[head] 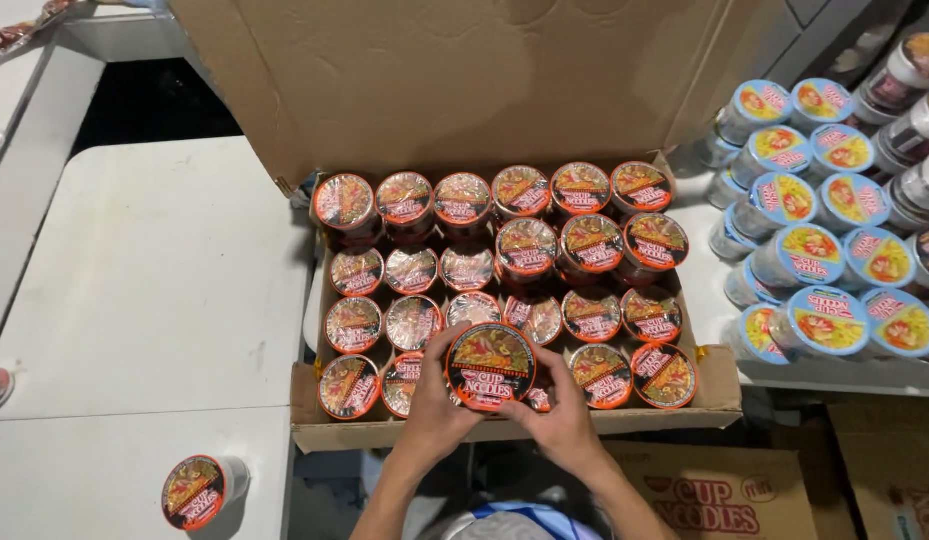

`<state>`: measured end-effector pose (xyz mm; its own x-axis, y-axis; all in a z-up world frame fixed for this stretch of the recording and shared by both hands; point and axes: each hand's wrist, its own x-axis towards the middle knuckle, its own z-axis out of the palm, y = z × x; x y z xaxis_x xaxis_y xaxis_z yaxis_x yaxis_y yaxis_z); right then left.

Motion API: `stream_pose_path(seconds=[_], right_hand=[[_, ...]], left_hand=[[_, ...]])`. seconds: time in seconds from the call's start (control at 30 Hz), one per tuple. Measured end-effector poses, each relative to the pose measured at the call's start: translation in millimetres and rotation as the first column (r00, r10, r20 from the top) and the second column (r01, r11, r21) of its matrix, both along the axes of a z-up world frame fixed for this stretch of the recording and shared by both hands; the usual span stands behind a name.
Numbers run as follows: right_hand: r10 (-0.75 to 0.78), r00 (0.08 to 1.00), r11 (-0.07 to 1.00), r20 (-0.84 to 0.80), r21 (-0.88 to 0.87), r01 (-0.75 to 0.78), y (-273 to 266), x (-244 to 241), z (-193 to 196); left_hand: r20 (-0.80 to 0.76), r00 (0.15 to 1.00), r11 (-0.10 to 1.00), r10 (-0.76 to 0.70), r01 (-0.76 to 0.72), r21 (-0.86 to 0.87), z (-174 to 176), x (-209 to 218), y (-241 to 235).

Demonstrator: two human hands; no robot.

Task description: Sorting and packing individual cups of instant noodles into a box.

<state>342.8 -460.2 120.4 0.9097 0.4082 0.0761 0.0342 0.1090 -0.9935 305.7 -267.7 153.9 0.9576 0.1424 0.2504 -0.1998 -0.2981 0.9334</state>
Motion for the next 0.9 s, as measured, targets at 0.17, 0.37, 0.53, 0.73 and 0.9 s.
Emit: stream_pose_path(seconds=[0.17, 0.37, 0.53, 0.73, 0.9], right_hand=[[-0.043, 0.998, 0.998, -0.048, -0.054, 0.041, -8, 14, 10], [-0.123, 0.987, 0.992, -0.104, -0.055, 0.118, -14, 20, 14], [-0.172, 0.984, 0.98, -0.047, -0.113, 0.166, -6, 24, 8], [-0.183, 0.975, 0.978, -0.129, -0.121, 0.168, 11, 34, 30], [-0.144, 0.986, 0.988, -0.081, -0.062, 0.14, 20, 44, 20]], left_hand=[[-0.06, 0.995, 0.996, -0.076, 0.078, 0.033, 16, 13, 5], [-0.195, 0.962, 0.959, -0.192, 0.142, -0.244, 4, 27, 9], [-0.337, 0.94, 0.937, -0.06, -0.064, -0.344, 5, 44, 6], [-0.336, 0.936, 0.979, 0.101, -0.154, -0.135, 14, 57, 16], [-0.379, 0.912, 0.977, 0.155, -0.199, -0.08, 1, 59, 27]])
